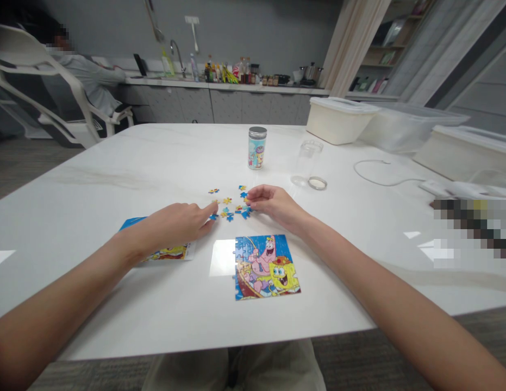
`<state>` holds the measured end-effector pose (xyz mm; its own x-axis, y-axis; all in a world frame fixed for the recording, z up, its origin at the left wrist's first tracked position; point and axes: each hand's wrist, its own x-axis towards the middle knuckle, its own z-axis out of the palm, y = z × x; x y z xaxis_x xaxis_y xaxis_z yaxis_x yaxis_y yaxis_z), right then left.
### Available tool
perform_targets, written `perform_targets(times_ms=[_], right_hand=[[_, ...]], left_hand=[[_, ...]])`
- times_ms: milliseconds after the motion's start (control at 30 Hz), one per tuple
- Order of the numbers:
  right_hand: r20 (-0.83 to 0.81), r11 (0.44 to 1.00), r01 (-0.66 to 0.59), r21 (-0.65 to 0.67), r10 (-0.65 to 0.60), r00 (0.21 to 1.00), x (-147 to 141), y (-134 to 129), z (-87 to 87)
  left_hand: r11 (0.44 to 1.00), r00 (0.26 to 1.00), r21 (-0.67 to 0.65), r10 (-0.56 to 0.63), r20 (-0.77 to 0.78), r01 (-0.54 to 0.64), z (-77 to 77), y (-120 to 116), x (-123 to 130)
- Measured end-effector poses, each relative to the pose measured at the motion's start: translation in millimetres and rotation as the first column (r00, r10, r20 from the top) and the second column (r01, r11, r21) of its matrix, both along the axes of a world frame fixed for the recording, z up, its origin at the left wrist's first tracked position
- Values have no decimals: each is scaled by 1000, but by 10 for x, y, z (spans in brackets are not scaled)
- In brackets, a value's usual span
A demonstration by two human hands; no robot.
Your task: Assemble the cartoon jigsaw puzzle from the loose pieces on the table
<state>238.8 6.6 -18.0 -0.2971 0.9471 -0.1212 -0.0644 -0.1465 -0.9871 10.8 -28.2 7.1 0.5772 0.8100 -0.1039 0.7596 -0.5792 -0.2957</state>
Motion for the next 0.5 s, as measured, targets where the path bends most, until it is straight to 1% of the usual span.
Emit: perform_targets(times_ms=[167, 267, 500], right_hand=[[39, 998, 6, 65, -8, 999, 23, 20, -27], [73, 995, 2, 96, -9, 997, 22, 10, -18], [251, 978, -17, 210, -37, 967, 22, 19, -28]], left_hand=[[1000, 1000, 4, -7, -3, 7, -1, 6, 3], [1000, 1000, -17, 5, 5, -5, 3, 9, 6], [999, 1000, -35, 18, 19, -18, 6, 15, -5]])
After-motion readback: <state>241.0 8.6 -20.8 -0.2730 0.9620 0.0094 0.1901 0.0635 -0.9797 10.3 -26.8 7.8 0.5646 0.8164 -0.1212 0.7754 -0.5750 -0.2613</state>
